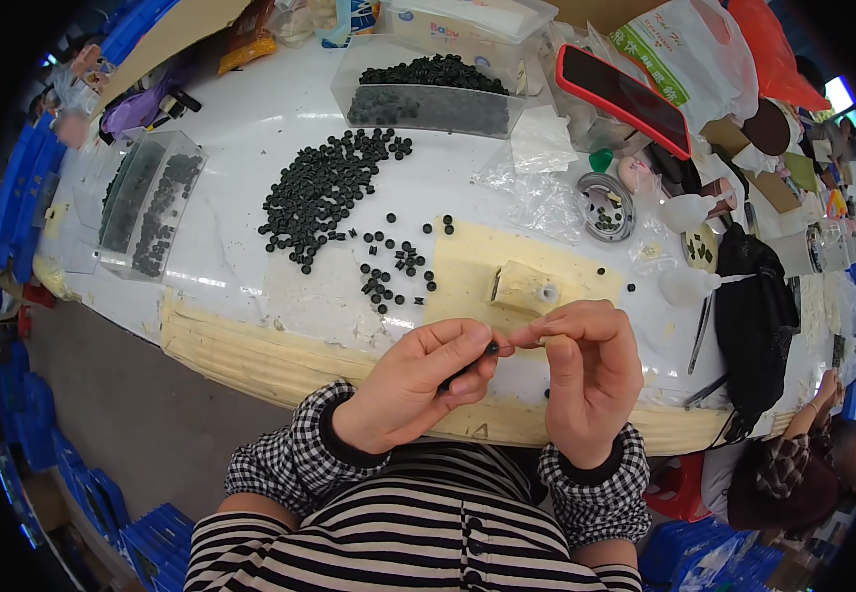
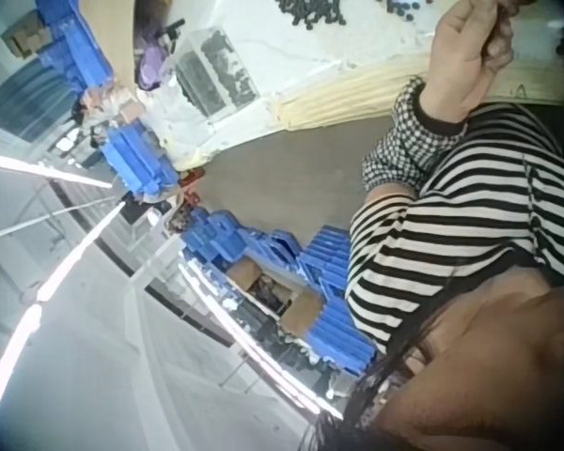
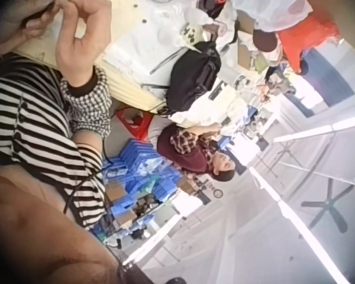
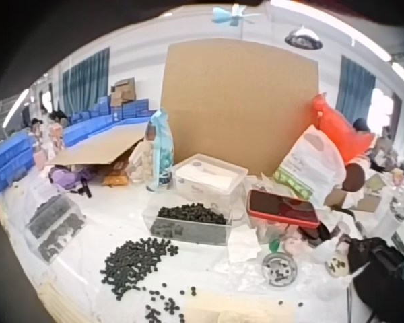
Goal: Assembling small black components into a yellow plastic base plate at a factory workbench.
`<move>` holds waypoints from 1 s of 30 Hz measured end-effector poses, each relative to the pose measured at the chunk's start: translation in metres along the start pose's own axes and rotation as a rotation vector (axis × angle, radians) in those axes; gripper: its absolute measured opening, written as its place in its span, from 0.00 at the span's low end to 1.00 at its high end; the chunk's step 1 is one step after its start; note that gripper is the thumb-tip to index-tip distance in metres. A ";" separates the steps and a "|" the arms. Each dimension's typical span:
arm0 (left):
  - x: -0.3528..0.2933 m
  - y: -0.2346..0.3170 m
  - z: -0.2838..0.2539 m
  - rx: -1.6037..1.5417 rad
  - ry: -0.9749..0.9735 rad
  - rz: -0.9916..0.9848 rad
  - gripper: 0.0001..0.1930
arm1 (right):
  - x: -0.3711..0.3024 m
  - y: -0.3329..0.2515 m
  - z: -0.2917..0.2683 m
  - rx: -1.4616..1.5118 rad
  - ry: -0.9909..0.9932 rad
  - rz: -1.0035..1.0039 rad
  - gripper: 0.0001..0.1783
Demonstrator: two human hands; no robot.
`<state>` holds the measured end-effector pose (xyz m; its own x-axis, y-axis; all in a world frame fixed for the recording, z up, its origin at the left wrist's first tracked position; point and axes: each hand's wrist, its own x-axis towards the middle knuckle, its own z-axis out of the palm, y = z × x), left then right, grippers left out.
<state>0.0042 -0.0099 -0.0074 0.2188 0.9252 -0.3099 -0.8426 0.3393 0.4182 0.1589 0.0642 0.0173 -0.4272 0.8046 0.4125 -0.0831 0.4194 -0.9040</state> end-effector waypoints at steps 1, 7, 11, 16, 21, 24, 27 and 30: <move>0.000 0.000 0.000 -0.002 0.011 -0.001 0.14 | 0.000 0.000 0.000 0.003 -0.001 -0.003 0.04; 0.000 0.001 0.004 -0.004 0.045 -0.005 0.14 | 0.000 0.002 -0.001 -0.049 0.003 -0.012 0.03; -0.001 0.002 0.004 -0.008 0.045 -0.003 0.14 | 0.000 0.002 -0.001 -0.062 -0.002 -0.022 0.03; -0.001 0.002 0.002 -0.010 0.038 -0.003 0.14 | 0.001 0.001 0.000 -0.024 0.003 -0.021 0.03; -0.003 0.004 0.004 0.068 0.046 0.007 0.14 | 0.006 -0.003 -0.007 -0.093 0.175 -0.032 0.02; -0.002 0.004 0.003 0.088 0.051 0.019 0.14 | 0.014 0.006 -0.019 -0.421 0.216 -0.163 0.03; -0.002 0.003 0.003 0.067 0.056 0.049 0.14 | 0.020 0.008 -0.020 -0.643 0.163 -0.215 0.05; -0.002 0.003 0.002 0.082 0.065 0.066 0.14 | 0.021 0.011 -0.018 -0.733 0.087 -0.201 0.07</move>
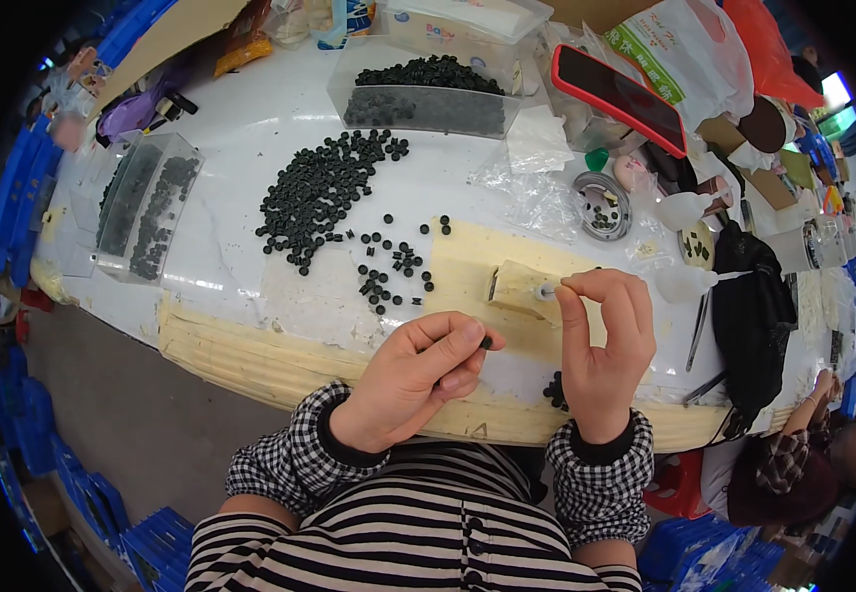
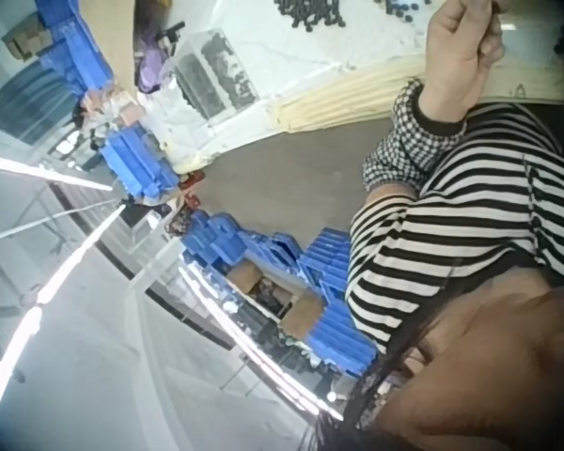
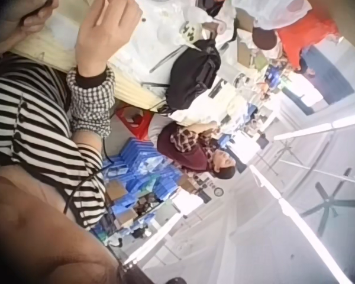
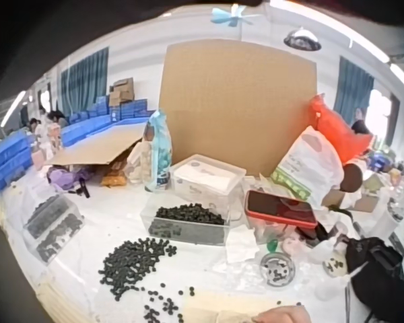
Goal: Assembling small black components into a yellow plastic base plate at a factory workbench.
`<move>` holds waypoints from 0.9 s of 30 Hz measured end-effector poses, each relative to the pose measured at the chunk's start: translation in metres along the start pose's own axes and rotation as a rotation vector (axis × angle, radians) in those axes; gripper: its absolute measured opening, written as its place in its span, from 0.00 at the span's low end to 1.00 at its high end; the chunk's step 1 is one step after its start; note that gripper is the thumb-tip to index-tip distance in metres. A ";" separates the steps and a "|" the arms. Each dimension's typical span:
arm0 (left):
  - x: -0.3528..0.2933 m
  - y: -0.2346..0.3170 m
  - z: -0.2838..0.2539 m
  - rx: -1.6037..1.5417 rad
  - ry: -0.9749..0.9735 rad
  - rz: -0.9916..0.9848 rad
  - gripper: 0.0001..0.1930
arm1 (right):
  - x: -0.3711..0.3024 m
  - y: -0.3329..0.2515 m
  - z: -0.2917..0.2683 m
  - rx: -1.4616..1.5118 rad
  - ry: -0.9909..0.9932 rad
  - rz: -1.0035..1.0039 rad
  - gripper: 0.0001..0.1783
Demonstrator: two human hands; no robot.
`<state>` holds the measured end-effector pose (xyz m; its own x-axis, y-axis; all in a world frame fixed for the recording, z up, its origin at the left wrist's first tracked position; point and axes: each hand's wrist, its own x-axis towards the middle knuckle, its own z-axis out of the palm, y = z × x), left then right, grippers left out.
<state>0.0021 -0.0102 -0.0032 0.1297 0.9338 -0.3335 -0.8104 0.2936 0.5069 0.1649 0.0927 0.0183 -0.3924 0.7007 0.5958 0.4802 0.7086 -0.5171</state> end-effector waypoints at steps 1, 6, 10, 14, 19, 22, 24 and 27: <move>0.000 0.000 0.000 0.012 0.002 0.014 0.14 | 0.000 0.000 0.000 -0.024 -0.027 -0.012 0.08; -0.001 0.001 -0.001 0.057 0.017 0.092 0.13 | -0.005 -0.012 -0.005 -0.106 0.012 -0.077 0.17; 0.000 -0.003 -0.001 0.129 0.032 0.151 0.13 | -0.013 -0.034 -0.006 0.073 -0.115 -0.133 0.19; 0.000 -0.005 -0.001 0.201 0.040 0.182 0.12 | -0.017 -0.032 0.004 0.132 -0.094 -0.155 0.17; -0.003 -0.002 0.002 0.249 0.052 0.210 0.12 | -0.016 -0.028 0.003 0.168 -0.061 -0.117 0.15; -0.005 0.001 0.003 0.327 0.038 0.260 0.10 | -0.018 -0.028 0.003 0.203 -0.052 -0.071 0.15; -0.003 -0.001 0.006 0.402 0.058 0.347 0.09 | -0.020 -0.028 0.004 0.222 -0.047 -0.059 0.16; -0.003 0.000 0.002 0.389 0.038 0.337 0.09 | -0.022 -0.028 0.005 0.238 -0.037 -0.044 0.16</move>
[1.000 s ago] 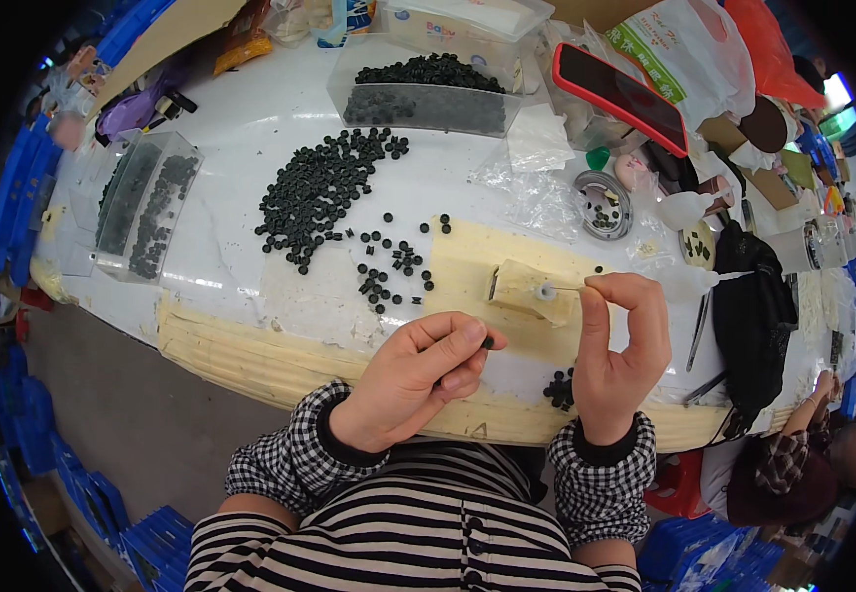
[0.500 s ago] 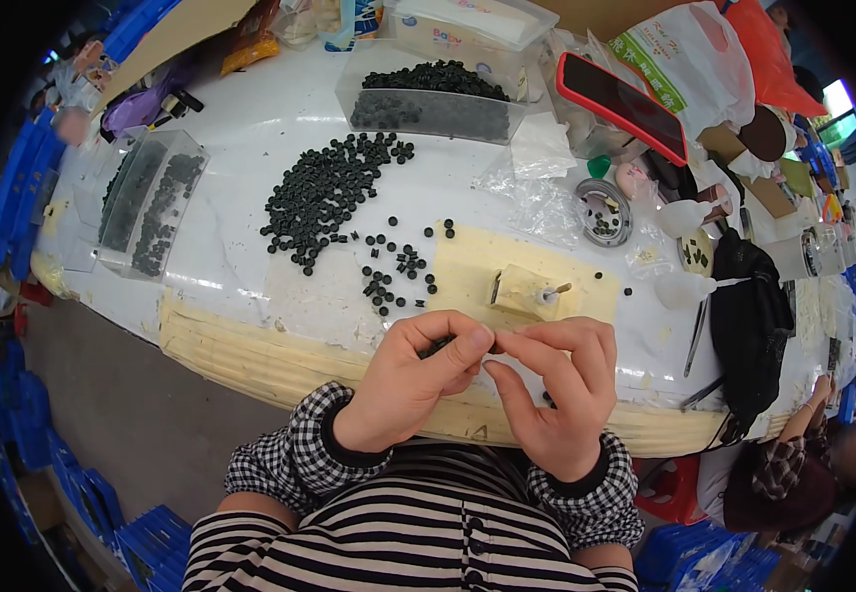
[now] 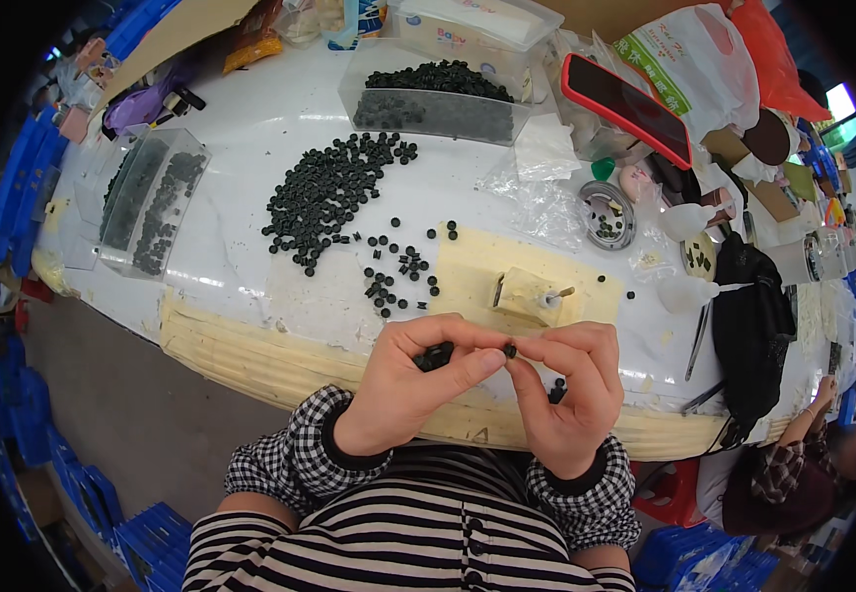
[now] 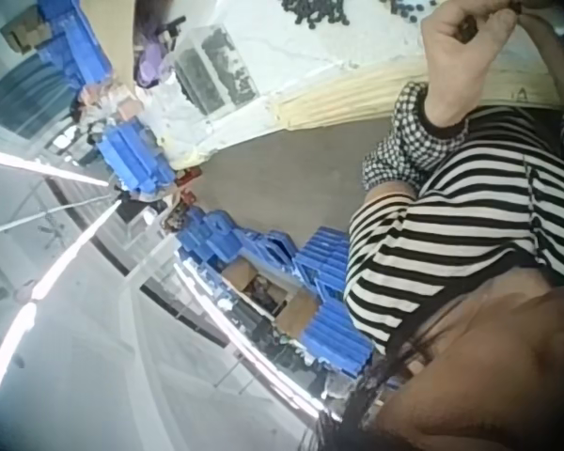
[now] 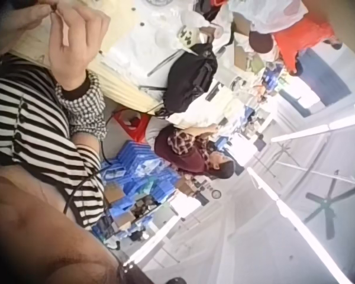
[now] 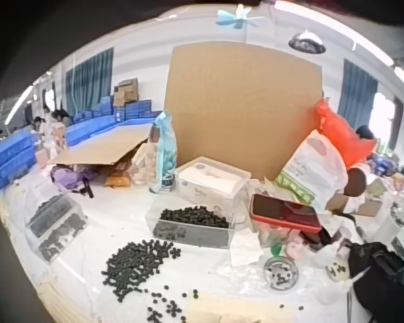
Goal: Assembling small black components into a yellow plastic base plate at a factory workbench.
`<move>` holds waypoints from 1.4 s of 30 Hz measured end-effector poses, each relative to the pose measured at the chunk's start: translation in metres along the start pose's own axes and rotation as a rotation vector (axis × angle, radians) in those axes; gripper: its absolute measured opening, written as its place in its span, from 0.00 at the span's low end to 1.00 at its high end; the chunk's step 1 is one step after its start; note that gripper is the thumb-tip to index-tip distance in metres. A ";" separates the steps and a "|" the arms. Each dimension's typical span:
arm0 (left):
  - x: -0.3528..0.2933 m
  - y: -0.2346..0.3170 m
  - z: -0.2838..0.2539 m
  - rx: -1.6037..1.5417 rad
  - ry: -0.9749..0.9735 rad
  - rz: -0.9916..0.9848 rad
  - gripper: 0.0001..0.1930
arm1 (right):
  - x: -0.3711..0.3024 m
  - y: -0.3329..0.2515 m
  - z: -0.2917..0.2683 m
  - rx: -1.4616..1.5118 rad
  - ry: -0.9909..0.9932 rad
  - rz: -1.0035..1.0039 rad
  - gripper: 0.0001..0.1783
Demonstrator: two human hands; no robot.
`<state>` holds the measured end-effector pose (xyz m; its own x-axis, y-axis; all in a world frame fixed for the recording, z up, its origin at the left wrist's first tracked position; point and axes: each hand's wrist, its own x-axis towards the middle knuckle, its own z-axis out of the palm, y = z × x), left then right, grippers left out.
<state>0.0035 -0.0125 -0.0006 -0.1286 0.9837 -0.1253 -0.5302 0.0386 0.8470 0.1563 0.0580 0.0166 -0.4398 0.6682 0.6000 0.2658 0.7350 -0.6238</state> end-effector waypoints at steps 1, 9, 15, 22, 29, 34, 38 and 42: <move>0.000 -0.001 0.000 0.029 0.013 0.027 0.09 | -0.001 0.000 0.001 0.002 0.003 0.003 0.16; -0.001 -0.003 0.001 0.275 0.038 0.183 0.09 | -0.001 -0.001 0.003 -0.016 0.033 -0.035 0.17; 0.001 -0.006 0.003 0.183 0.094 0.114 0.09 | -0.004 -0.001 0.007 -0.039 0.042 -0.080 0.20; 0.001 -0.006 0.003 0.357 0.151 0.302 0.09 | -0.006 -0.001 0.003 0.136 -0.045 0.032 0.20; -0.001 -0.002 0.001 0.541 0.141 0.459 0.11 | -0.007 -0.001 0.004 0.121 -0.056 -0.012 0.20; -0.001 0.000 0.003 0.569 0.130 0.479 0.12 | -0.009 0.000 0.003 0.067 -0.048 -0.049 0.22; 0.000 -0.001 0.001 0.578 0.123 0.512 0.12 | -0.010 0.001 0.003 0.061 -0.052 -0.058 0.22; 0.000 0.003 0.000 0.635 0.111 0.543 0.13 | -0.010 0.001 0.001 0.070 -0.074 -0.057 0.22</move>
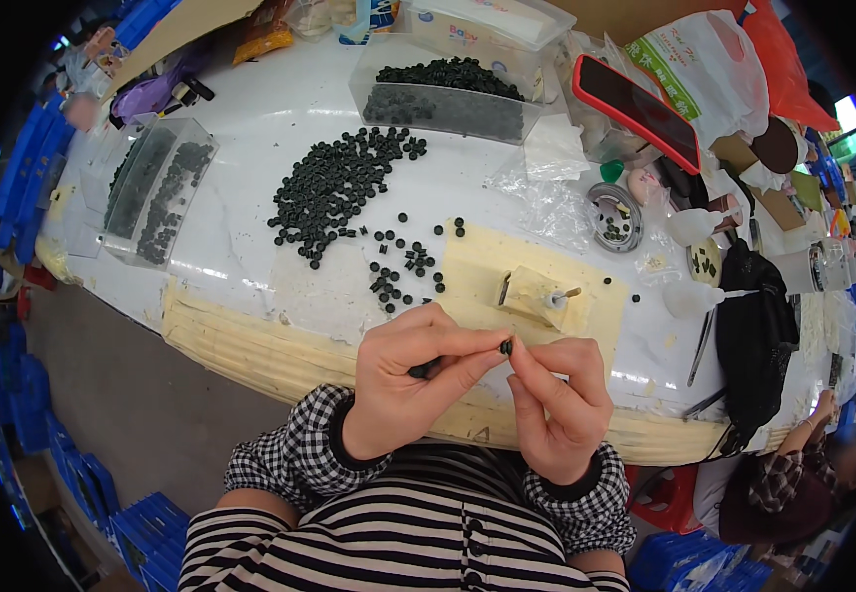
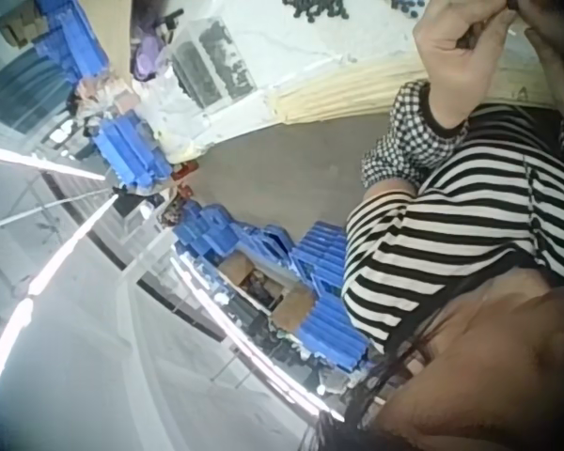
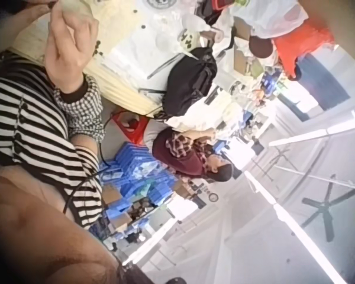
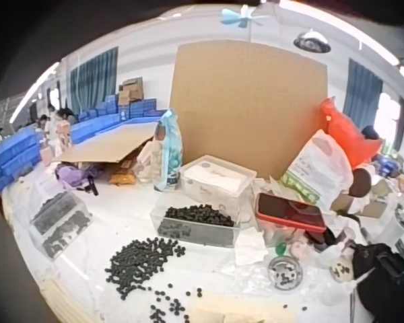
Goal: Assembling small black components into a yellow plastic base plate at a factory workbench.
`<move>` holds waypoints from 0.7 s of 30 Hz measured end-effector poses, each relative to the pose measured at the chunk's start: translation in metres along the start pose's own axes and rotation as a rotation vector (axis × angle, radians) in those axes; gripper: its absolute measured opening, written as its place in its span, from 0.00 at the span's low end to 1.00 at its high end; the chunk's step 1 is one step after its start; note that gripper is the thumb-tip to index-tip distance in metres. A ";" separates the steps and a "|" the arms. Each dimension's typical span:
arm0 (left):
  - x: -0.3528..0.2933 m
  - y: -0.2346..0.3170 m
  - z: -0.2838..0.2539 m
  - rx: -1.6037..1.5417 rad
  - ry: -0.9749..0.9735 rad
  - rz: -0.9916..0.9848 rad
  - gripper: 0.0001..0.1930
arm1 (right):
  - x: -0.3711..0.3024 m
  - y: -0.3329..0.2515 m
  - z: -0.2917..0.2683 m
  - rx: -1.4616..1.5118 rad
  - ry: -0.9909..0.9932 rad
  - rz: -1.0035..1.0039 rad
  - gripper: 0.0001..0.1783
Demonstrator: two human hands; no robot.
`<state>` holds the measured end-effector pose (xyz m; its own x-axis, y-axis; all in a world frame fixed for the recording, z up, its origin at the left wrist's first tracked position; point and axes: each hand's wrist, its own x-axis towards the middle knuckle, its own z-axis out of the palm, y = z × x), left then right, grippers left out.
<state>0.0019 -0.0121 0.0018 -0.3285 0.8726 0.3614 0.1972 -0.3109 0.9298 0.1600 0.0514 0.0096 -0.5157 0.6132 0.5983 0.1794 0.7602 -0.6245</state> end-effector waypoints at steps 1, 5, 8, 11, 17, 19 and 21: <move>0.000 0.000 0.000 0.001 -0.001 0.005 0.13 | 0.000 0.000 0.000 0.005 -0.006 0.003 0.22; 0.001 -0.001 -0.002 0.022 -0.026 0.028 0.13 | -0.001 0.001 -0.002 0.030 -0.023 0.010 0.22; 0.002 -0.002 -0.003 0.047 -0.041 0.045 0.12 | -0.001 0.002 -0.002 0.040 -0.033 0.016 0.22; 0.003 -0.001 -0.003 0.040 -0.050 0.013 0.12 | -0.001 0.001 -0.003 0.047 -0.037 0.028 0.21; 0.003 -0.006 -0.004 -0.046 -0.050 -0.047 0.10 | -0.001 0.003 -0.003 0.034 -0.029 0.024 0.21; 0.003 -0.005 -0.005 -0.045 -0.060 -0.077 0.10 | -0.001 0.003 -0.004 0.026 -0.032 0.008 0.21; 0.004 -0.001 -0.006 -0.030 -0.072 -0.118 0.10 | -0.001 0.004 -0.004 0.038 -0.030 0.010 0.21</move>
<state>-0.0053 -0.0100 0.0025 -0.2800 0.9282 0.2449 0.1335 -0.2150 0.9674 0.1641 0.0543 0.0086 -0.5393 0.6138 0.5766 0.1528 0.7446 -0.6497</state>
